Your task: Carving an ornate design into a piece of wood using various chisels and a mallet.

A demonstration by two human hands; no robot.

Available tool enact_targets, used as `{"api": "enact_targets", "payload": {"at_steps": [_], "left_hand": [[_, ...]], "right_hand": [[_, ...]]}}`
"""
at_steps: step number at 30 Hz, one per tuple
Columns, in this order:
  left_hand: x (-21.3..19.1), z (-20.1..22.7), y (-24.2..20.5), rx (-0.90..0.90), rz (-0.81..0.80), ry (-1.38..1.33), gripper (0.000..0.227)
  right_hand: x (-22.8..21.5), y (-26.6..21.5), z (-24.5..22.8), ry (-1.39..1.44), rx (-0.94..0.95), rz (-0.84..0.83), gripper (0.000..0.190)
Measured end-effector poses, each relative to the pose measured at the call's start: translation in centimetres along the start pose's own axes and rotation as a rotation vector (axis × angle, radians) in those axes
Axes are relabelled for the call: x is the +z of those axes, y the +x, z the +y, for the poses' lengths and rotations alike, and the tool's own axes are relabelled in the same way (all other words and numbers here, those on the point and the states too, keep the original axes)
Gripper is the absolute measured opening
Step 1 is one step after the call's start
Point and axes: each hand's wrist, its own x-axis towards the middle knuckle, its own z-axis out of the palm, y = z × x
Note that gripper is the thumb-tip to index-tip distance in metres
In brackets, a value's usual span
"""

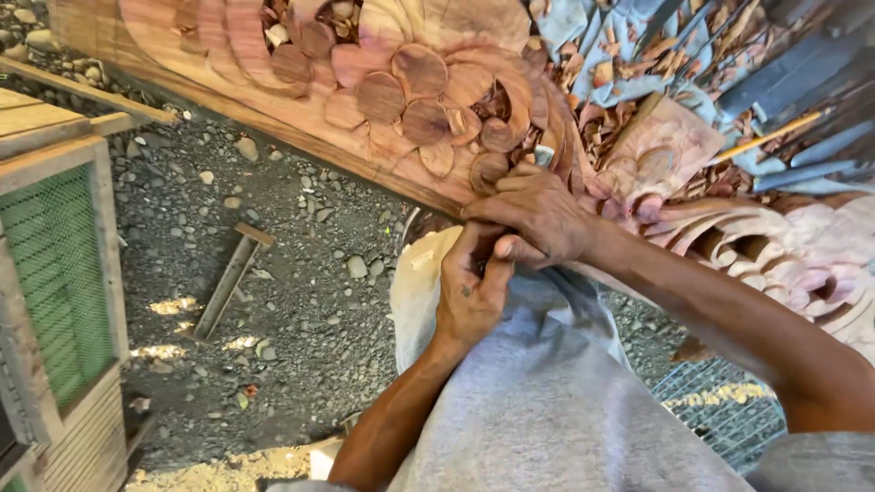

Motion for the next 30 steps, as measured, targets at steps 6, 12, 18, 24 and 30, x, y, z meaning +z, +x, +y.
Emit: {"api": "enact_targets", "payload": {"at_steps": [6,12,18,24,30], "left_hand": [[1.8,0.1,0.1,-0.08,0.065,-0.125,0.018],[3.0,-0.2,0.0,-0.165,0.179,-0.099,0.012],[3.1,-0.1,0.5,-0.193,0.169,-0.244,0.006],[3.7,-1.6,0.5,-0.104,0.173,-0.31,0.007],[3.6,-2.4,0.5,-0.012,0.202,-0.298,0.007]], "right_hand": [[-0.9,0.2,0.2,0.045,0.036,-0.047,0.065],[-0.9,0.7,-0.7,-0.005,0.051,0.006,0.031],[-0.1,0.4,-0.4,-0.044,0.065,0.082,0.019],[0.2,0.3,-0.3,-0.125,0.097,0.108,0.021],[0.8,-0.1,0.0,-0.138,0.061,0.186,0.028]]}}
